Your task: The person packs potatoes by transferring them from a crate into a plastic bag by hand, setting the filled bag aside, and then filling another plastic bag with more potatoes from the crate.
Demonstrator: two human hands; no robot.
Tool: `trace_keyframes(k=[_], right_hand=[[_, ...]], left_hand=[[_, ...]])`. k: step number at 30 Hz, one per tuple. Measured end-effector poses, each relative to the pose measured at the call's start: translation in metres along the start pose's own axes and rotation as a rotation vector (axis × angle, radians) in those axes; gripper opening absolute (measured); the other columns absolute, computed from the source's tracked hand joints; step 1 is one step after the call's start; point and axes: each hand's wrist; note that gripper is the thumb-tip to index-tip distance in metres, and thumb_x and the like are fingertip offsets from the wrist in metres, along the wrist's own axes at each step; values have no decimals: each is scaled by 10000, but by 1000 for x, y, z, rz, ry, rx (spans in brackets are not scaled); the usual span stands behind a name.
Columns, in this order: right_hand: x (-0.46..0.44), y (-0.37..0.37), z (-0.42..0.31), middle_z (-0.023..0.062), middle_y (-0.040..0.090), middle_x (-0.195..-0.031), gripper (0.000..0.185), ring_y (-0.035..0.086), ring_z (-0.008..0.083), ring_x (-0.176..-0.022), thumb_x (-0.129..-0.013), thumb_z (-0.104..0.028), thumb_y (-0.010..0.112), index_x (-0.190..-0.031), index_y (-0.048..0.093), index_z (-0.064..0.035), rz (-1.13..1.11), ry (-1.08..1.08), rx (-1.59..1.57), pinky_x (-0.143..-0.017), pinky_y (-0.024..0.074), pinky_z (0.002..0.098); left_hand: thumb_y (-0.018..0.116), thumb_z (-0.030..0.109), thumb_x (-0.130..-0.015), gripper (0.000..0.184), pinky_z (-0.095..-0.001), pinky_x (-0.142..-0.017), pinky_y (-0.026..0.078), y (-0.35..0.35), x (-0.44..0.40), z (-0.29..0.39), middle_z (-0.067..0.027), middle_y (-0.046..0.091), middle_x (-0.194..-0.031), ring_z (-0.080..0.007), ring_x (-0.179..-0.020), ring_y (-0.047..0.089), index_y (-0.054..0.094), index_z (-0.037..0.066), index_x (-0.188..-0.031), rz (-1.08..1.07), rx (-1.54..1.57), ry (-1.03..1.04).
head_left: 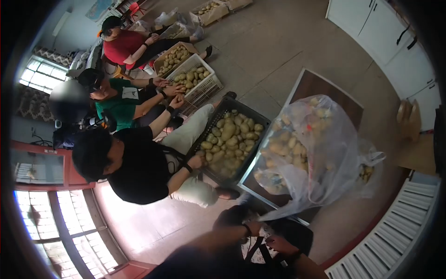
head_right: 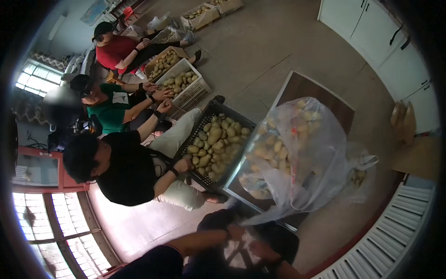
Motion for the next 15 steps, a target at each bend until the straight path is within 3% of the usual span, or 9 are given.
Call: trace_keyframes(k=[2, 3, 4, 6, 7, 8, 10, 15], right_hand=[[-52, 17, 60, 219, 675, -969, 408, 639, 373, -963, -759, -206, 702, -1107, 630, -6, 148, 194, 120, -865, 505, 415], [-70, 21, 84, 227, 653, -1053, 499, 616, 385, -1024, -715, -230, 736, -1149, 610, -17, 178, 196, 161, -898, 495, 427], [-84, 23, 104, 235, 632, -1137, 595, 593, 397, -1085, -671, -253, 770, -1191, 590, -27, 204, 199, 207, -931, 486, 439], [-98, 12, 101, 235, 581, -1228, 689, 565, 393, -1134, -632, -273, 790, -1237, 560, -35, 171, 226, 294, -963, 471, 444], [-104, 4, 99, 236, 529, -1319, 785, 537, 389, -1183, -594, -292, 810, -1284, 529, -44, 137, 257, 394, -994, 457, 448], [-113, 1, 108, 236, 529, -1319, 785, 537, 389, -1183, -594, -292, 810, -1284, 529, -44, 142, 253, 390, -994, 457, 448], [-122, 0, 128, 217, 431, -1427, 881, 506, 385, -1221, -559, -331, 817, -1341, 491, -87, 209, 16, 630, -1019, 441, 445], [-147, 2, 143, 206, 464, -1380, 796, 523, 381, -1190, -608, -335, 780, -1316, 510, -90, 218, 11, 569, -998, 449, 438]], left_hand=[[561, 200, -786, 278, -516, -770, 503, 41, -34, -22, -192, 688, -978, -359, -906, 668, 690, 34, -968, 132, 159, -58], [510, 223, -849, 285, -511, -783, 502, 61, -57, -36, -178, 688, -1025, -360, -931, 667, 693, 50, -983, -11, 4, -61], [510, 223, -849, 285, -511, -783, 502, 75, -74, -46, -178, 688, -1025, -360, -931, 667, 693, 50, -983, -18, -2, -64], [496, 288, -902, 428, -476, -943, 483, 103, -99, -67, -187, 597, -1266, -348, -1132, 606, 570, 182, -1311, -250, -66, -241], [435, 326, -935, 412, -450, -940, 492, 144, -118, -91, -168, 610, -1256, -339, -1110, 618, 590, 161, -1279, -167, -210, -253], [419, 367, -957, 421, -414, -949, 488, 206, -152, -132, -164, 598, -1273, -303, -1141, 600, 576, 154, -1285, -132, 138, -433], [410, 370, -982, 446, -374, -987, 459, 180, -149, -115, -172, 564, -1314, -280, -1189, 561, 528, 112, -1325, -20, 727, -391], [459, 310, -949, 390, -374, -977, 458, 82, -135, -45, -178, 579, -1276, -296, -1172, 564, 560, 82, -1248, 44, 392, 59]])
Point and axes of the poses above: each hand's wrist, its own x-axis away from the middle knuckle, its own y-axis out of the palm, z = x × y
